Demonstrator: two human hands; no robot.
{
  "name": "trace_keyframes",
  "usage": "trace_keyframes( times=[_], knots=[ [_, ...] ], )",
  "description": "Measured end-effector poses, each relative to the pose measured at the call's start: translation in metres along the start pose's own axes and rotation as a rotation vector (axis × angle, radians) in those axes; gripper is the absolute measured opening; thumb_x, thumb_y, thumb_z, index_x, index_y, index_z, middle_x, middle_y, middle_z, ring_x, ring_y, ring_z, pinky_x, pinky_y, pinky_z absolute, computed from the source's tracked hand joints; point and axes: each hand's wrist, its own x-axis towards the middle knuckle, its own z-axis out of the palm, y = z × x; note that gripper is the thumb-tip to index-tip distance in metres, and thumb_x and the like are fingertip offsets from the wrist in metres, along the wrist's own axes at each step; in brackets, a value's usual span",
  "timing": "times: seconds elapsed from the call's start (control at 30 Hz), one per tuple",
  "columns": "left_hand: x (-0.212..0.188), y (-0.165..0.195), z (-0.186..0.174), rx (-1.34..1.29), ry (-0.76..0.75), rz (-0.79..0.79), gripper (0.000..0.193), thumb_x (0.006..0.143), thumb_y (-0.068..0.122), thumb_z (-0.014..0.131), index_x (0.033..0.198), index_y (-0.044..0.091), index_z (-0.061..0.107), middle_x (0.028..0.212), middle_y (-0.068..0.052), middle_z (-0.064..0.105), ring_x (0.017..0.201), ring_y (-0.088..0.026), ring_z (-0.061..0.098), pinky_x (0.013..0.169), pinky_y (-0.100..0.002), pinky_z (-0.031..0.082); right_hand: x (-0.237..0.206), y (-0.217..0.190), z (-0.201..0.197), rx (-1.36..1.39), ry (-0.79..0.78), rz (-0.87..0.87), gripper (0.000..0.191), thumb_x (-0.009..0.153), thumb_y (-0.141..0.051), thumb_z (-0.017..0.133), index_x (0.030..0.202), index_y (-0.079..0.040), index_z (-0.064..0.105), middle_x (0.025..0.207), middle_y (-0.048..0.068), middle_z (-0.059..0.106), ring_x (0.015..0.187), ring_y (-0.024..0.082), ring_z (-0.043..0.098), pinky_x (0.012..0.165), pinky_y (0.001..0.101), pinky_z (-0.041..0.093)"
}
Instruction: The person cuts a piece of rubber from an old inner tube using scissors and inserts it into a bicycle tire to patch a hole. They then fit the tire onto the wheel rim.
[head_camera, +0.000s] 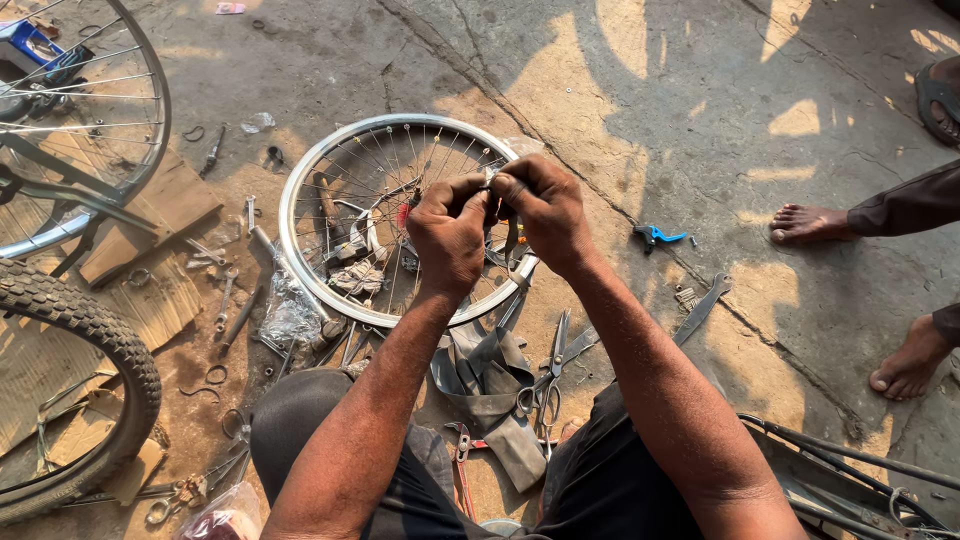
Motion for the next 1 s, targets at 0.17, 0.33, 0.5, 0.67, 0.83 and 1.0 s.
trace_keyframes(
  times=[0.17,0.33,0.5,0.67,0.83,1.0],
  knots=[
    [0.009,-0.003,-0.012,-0.370,0.007,-0.280,0.017,0.090,0.003,0.070,0.106,-0.004,0.068,0.094,-0.013,0.073,0.082,-0.019,0.075,0.078,-0.034,0.067,0.003,0.011,-0.005,0.016,0.000,0.033,0.016,0.103,-0.016,0.068,0.107,-0.001,0.068,0.092,0.005,0.070,0.083,0.009,0.068,0.074,0.0254,0.059],
    [0.014,-0.005,-0.014,-0.345,0.040,-0.295,0.018,0.092,0.005,0.071,0.107,-0.006,0.069,0.093,-0.012,0.072,0.078,-0.015,0.071,0.071,-0.028,0.061,0.007,0.016,0.002,-0.379,0.050,-0.261,0.012,0.100,-0.014,0.072,0.103,-0.003,0.073,0.096,0.006,0.072,0.088,0.012,0.070,0.078,0.0277,0.059],
    [0.022,-0.008,-0.001,-0.194,0.110,-0.235,0.017,0.094,0.006,0.072,0.105,-0.006,0.072,0.093,-0.010,0.074,0.080,-0.012,0.071,0.072,-0.025,0.060,0.016,0.016,0.004,-0.418,0.106,-0.201,0.011,0.093,-0.012,0.075,0.096,-0.001,0.073,0.085,0.007,0.070,0.077,0.013,0.067,0.066,0.0282,0.054],
    [0.021,-0.009,0.005,-0.140,0.038,-0.209,0.017,0.095,0.006,0.070,0.109,-0.004,0.072,0.097,-0.009,0.074,0.084,-0.010,0.071,0.076,-0.024,0.061,0.021,0.015,-0.007,-0.473,0.081,-0.227,0.013,0.094,-0.012,0.075,0.098,0.000,0.073,0.086,0.008,0.071,0.078,0.012,0.069,0.069,0.0283,0.054],
    [0.022,-0.007,0.003,-0.197,-0.112,-0.228,0.024,0.102,0.010,0.061,0.122,-0.002,0.070,0.103,-0.009,0.074,0.088,-0.009,0.069,0.080,-0.023,0.059,0.019,0.015,-0.028,-0.404,-0.071,-0.234,0.019,0.090,-0.015,0.078,0.101,0.000,0.072,0.088,0.009,0.072,0.078,0.012,0.068,0.068,0.0289,0.056],
    [0.022,-0.005,0.008,0.011,-0.181,-0.132,0.029,0.098,0.008,0.065,0.125,0.000,0.066,0.107,-0.011,0.073,0.087,-0.013,0.069,0.077,-0.031,0.060,0.016,0.021,-0.043,-0.019,-0.016,-0.105,0.013,0.100,-0.012,0.070,0.102,0.000,0.071,0.090,0.008,0.074,0.082,0.012,0.070,0.074,0.0288,0.059]
  ],
)
